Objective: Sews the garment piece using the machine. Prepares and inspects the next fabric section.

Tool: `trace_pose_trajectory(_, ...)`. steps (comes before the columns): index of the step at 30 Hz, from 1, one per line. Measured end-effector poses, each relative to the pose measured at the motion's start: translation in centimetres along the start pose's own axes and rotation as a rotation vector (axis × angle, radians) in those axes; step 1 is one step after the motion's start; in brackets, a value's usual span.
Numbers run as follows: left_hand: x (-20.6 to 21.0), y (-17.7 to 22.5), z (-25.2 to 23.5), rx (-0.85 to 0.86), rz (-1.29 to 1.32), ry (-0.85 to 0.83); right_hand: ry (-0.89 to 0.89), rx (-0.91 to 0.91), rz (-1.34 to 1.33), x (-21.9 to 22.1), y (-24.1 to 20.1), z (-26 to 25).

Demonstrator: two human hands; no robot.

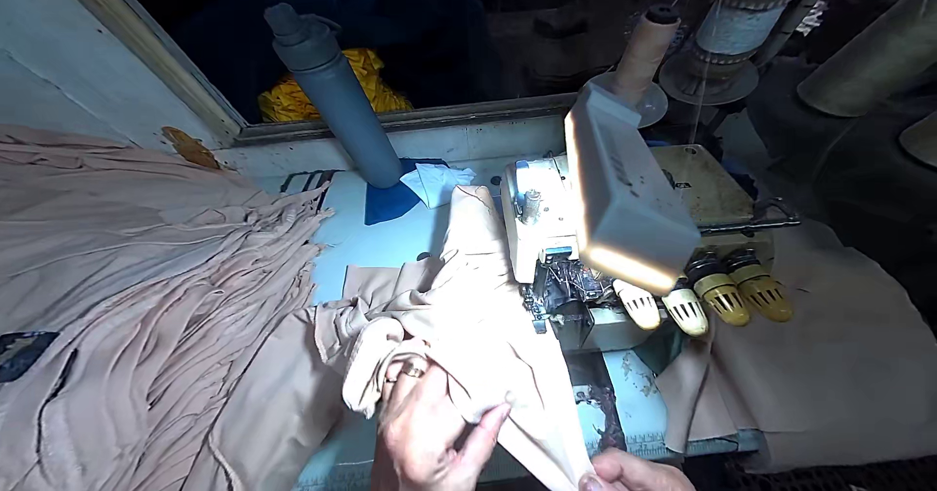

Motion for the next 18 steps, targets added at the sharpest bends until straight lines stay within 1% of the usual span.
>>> trace_pose_trajectory(3, 1.0, -1.7, -1.3, 0.020, 0.002, 0.087, 0.065, 0.054, -0.108, 1.5, 0.1, -0.8)
trace_pose_trajectory(5, 1.6, -2.4, -2.2, 0.010, -0.012, 0.091, 0.107, 0.059, -0.141, 2.3, -0.2, -1.8)
trace_pose_trajectory(8, 2.3, -3.5, -3.7, -0.001, -0.059, 0.100, 0.197, 0.070, -0.107, 3.1, -0.8, -3.9)
trace_pose_trajectory(10, 2.7, -4.2, -4.7, 0.030, -0.098, 0.102, 0.266, 0.129, -0.091, 3.5, -0.7, -5.5)
trace_pose_trajectory(13, 3.2, -5.3, -6.1, 0.052, -0.158, 0.107, 0.317, 0.221, -0.078, 3.9, -0.7, -7.6)
trace_pose_trajectory(15, 3.1, -5.1, -6.7, 0.053, -0.261, 0.139, 0.329, 0.249, -0.074, 4.1, -0.8, -8.5)
trace_pose_trajectory(17, 3.1, -4.1, -6.9, 0.117, -0.321, 0.183, 0.323, 0.260, -0.064, 4.2, -1.0, -9.0)
trace_pose_trajectory(18, 3.2, -3.5, -6.8, 0.155, -0.304, 0.180, 0.321, 0.269, -0.062, 4.2, -1.1, -9.1)
Point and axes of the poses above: each hand's wrist, its own z-axis away from the middle knuckle, its own x-axis out of the palm, y = z × x, the point moved 5 cm from there along -z, towards the middle knuckle, and after that the axes turned 13 degrees about y, right-handed, at the moved point
